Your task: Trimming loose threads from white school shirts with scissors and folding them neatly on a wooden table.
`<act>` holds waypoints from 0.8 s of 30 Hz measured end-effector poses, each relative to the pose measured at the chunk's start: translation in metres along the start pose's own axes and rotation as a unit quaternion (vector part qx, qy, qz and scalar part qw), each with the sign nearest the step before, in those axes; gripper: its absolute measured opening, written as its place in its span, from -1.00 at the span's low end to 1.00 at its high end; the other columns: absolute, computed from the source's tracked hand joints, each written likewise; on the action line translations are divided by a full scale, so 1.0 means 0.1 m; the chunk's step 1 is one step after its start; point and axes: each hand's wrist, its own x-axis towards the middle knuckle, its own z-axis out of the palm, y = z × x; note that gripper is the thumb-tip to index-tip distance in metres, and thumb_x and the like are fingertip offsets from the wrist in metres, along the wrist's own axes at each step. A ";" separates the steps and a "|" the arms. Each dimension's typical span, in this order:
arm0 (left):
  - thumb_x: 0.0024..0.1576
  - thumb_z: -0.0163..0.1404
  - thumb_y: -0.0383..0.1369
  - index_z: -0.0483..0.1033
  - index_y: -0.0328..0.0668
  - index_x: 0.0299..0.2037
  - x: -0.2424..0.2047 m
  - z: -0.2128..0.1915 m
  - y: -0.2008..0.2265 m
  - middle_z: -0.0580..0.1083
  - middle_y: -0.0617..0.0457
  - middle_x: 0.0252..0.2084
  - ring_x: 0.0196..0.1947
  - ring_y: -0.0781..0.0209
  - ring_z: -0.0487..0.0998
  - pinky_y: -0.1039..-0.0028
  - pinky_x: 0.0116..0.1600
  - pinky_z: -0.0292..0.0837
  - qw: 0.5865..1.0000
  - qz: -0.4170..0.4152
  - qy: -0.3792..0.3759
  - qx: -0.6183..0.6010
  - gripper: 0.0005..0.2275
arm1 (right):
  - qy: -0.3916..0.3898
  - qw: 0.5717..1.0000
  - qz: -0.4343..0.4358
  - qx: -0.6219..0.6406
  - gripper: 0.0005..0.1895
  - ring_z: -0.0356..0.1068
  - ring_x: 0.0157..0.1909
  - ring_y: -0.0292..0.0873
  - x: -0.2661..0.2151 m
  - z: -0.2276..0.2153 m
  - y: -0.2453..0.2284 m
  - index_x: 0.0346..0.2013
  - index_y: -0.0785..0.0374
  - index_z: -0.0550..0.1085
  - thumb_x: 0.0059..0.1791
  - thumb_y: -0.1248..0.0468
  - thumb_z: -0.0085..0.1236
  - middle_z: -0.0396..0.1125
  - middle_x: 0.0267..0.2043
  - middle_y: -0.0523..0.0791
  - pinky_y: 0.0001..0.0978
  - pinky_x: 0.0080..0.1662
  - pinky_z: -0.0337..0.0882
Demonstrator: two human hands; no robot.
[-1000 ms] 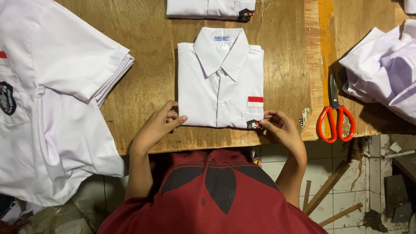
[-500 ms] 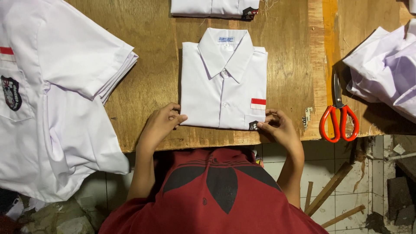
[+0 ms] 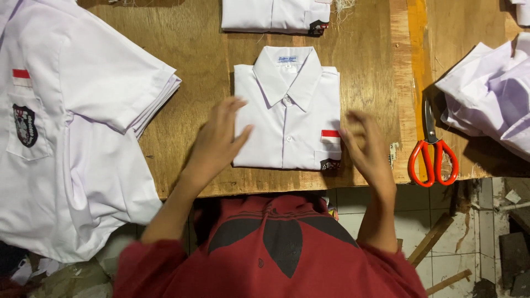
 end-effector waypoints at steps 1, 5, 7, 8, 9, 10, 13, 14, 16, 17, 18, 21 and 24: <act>0.29 0.00 -0.34 0.28 -0.38 0.28 0.08 0.09 0.04 0.27 -0.27 0.24 0.20 -0.41 0.36 -0.06 -0.01 0.56 0.992 0.108 0.046 0.055 -0.60 | 0.001 0.998 -0.052 -0.046 -0.61 0.27 0.28 0.16 0.06 0.01 -0.22 0.26 0.36 0.36 0.15 0.27 0.06 0.30 0.16 0.14 0.12 0.22 0.36; 0.39 -0.18 -0.15 0.04 -0.26 0.52 0.55 0.77 -0.14 0.01 -0.23 0.55 0.55 -0.24 0.01 -0.08 0.49 0.02 0.978 0.159 0.071 0.114 -0.44 | -0.003 0.955 -0.242 -0.170 -0.49 -0.05 0.51 0.19 0.58 0.60 0.16 0.44 0.29 0.17 0.18 0.28 -0.06 0.04 0.47 0.12 0.11 0.43 -0.02; 0.39 -0.25 -0.08 0.02 -0.29 0.53 0.75 0.98 -0.28 0.00 -0.24 0.57 0.58 -0.11 -0.05 0.06 0.53 -0.16 0.957 0.171 0.099 0.212 -0.41 | -0.054 0.941 -0.187 -0.277 -0.28 -0.44 0.62 0.09 0.80 0.89 0.34 0.57 0.25 -0.15 0.23 -0.10 -0.46 -0.36 0.64 0.07 0.09 0.48 -0.48; 0.39 -0.25 -0.08 0.02 -0.29 0.53 0.74 1.02 -0.33 0.00 -0.24 0.57 0.58 -0.11 -0.05 0.06 0.53 -0.16 0.957 0.173 0.099 0.212 -0.41 | -0.052 0.941 -0.187 -0.277 -0.28 -0.44 0.62 0.09 0.76 0.91 0.31 0.57 0.25 -0.15 0.23 -0.10 -0.46 -0.36 0.64 0.07 0.09 0.48 -0.48; 0.39 -0.27 -0.07 0.02 -0.30 0.53 0.74 1.07 -0.38 -0.01 -0.25 0.57 0.58 -0.11 -0.05 0.08 0.53 -0.19 0.958 0.171 0.098 0.210 -0.40 | -0.061 0.939 -0.185 -0.283 -0.28 -0.39 0.63 0.09 0.74 0.93 0.29 0.57 0.26 -0.14 0.24 -0.11 -0.48 -0.34 0.64 0.08 0.10 0.48 -0.47; 0.38 -0.29 -0.05 0.01 -0.31 0.53 0.75 1.12 -0.43 -0.02 -0.26 0.57 0.58 -0.12 -0.05 0.10 0.54 -0.22 0.958 0.170 0.097 0.207 -0.39 | -0.070 0.937 -0.182 -0.288 -0.27 -0.35 0.63 0.09 0.72 0.94 0.27 0.57 0.28 -0.13 0.24 -0.12 -0.50 -0.31 0.64 0.08 0.10 0.47 -0.47; 0.37 -0.28 -0.05 0.00 -0.29 0.54 0.75 1.09 -0.39 -0.05 -0.26 0.58 0.59 -0.14 -0.10 0.05 0.55 -0.27 0.972 0.149 0.067 0.171 -0.39 | -0.064 0.940 -0.172 -0.289 -0.27 -0.36 0.64 0.06 0.73 0.96 0.28 0.57 0.25 -0.11 0.23 -0.13 -0.51 -0.32 0.65 0.04 0.06 0.47 -0.51; 0.37 -0.28 -0.05 0.00 -0.29 0.54 0.74 1.12 -0.41 -0.05 -0.26 0.58 0.59 -0.14 -0.10 0.05 0.55 -0.27 0.972 0.149 0.066 0.170 -0.39 | -0.065 0.940 -0.171 -0.289 -0.27 -0.36 0.64 0.06 0.72 0.97 0.32 0.57 0.25 -0.11 0.23 -0.13 -0.51 -0.32 0.65 0.04 0.06 0.47 -0.51; 0.37 -0.30 -0.01 -0.04 -0.27 0.54 0.76 1.14 -0.45 -0.09 -0.25 0.59 0.60 -0.12 -0.14 0.03 0.55 -0.28 0.972 0.153 0.065 0.166 -0.36 | -0.071 0.936 -0.166 -0.302 -0.23 -0.41 0.64 -0.01 0.76 0.99 0.37 0.58 0.20 -0.14 0.21 -0.20 -0.55 -0.36 0.65 0.00 0.03 0.47 -0.55; 0.37 -0.30 -0.01 -0.04 -0.27 0.54 0.77 1.15 -0.46 -0.09 -0.25 0.59 0.60 -0.12 -0.14 0.03 0.55 -0.28 0.972 0.153 0.066 0.167 -0.36 | -0.071 0.936 -0.167 -0.302 -0.23 -0.41 0.64 -0.01 0.77 0.99 0.38 0.58 0.20 -0.14 0.21 -0.20 -0.55 -0.36 0.65 0.00 0.03 0.47 -0.55; 0.37 -0.30 -0.02 -0.05 -0.26 0.55 0.77 1.16 -0.46 -0.10 -0.25 0.59 0.60 -0.11 -0.15 0.03 0.54 -0.29 0.973 0.151 0.063 0.166 -0.36 | -0.073 0.936 -0.164 -0.304 -0.23 -0.42 0.64 -0.01 0.77 1.00 0.40 0.58 0.20 -0.15 0.21 -0.20 -0.55 -0.36 0.65 -0.01 0.03 0.47 -0.55; 0.37 -0.30 -0.02 -0.06 -0.27 0.55 0.76 1.14 -0.45 -0.12 -0.25 0.60 0.60 -0.11 -0.17 0.02 0.54 -0.31 0.974 0.148 0.053 0.166 -0.36 | -0.077 0.935 -0.158 -0.308 -0.23 -0.44 0.65 -0.02 0.77 0.99 0.39 0.58 0.19 -0.16 0.21 -0.20 -0.55 -0.38 0.66 -0.01 0.03 0.47 -0.56; 0.37 -0.27 -0.05 -0.04 -0.28 0.54 0.77 1.09 -0.47 -0.13 -0.26 0.60 0.60 -0.13 -0.19 -0.01 0.54 -0.31 0.977 0.150 0.026 0.150 -0.38 | -0.099 0.945 -0.148 -0.274 -0.23 -0.44 0.64 -0.01 0.77 0.91 0.29 0.57 0.22 -0.13 0.20 -0.20 -0.55 -0.37 0.65 0.01 0.06 0.47 -0.56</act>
